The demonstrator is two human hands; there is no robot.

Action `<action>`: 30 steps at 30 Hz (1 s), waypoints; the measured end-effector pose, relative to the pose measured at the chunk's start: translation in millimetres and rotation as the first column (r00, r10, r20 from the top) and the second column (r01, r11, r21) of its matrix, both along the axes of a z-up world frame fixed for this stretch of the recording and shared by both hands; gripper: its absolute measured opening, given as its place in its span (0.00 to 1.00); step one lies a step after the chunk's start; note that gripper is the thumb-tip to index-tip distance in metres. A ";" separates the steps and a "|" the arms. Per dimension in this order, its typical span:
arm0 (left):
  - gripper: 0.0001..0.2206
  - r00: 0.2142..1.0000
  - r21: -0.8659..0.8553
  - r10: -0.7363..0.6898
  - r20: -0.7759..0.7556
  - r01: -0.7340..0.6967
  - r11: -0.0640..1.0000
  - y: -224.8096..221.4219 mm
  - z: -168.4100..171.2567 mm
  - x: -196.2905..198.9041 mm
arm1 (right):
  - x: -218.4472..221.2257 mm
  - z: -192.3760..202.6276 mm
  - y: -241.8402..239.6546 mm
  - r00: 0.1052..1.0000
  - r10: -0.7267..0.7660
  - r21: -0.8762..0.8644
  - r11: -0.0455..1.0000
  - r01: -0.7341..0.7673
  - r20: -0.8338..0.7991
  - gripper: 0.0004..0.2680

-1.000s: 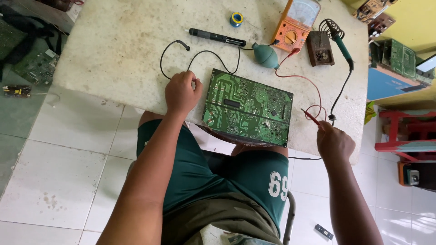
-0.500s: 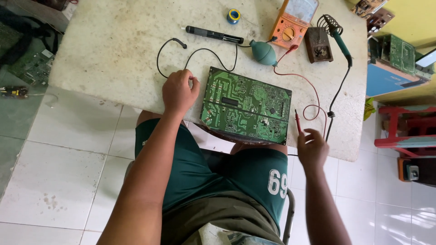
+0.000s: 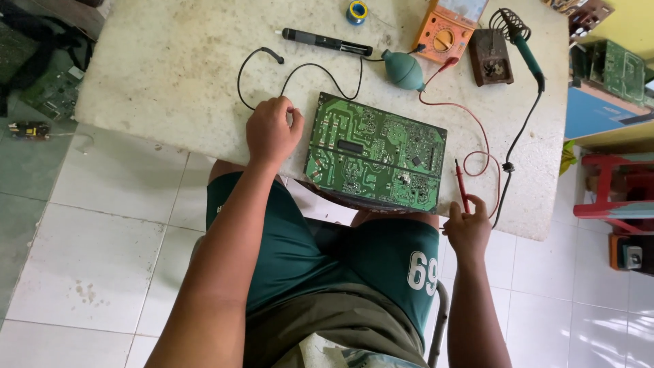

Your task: Desoldering electronic components from a printed circuit board using a soldering iron and a desoldering pump.

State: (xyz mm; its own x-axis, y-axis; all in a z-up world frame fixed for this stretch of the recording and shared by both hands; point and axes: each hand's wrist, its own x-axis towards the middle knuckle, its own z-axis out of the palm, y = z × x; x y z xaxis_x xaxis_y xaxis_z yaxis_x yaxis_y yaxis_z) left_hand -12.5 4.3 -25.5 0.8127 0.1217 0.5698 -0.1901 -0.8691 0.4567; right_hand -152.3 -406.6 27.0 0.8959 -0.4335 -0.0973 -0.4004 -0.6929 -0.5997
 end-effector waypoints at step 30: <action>0.07 0.993 -0.715 0.108 -0.051 -0.112 0.690 25.9 -12.4 91.3 | -31.4 -26.7 -12.6 0.615 -0.726 0.895 0.439 0.071 0.308 0.15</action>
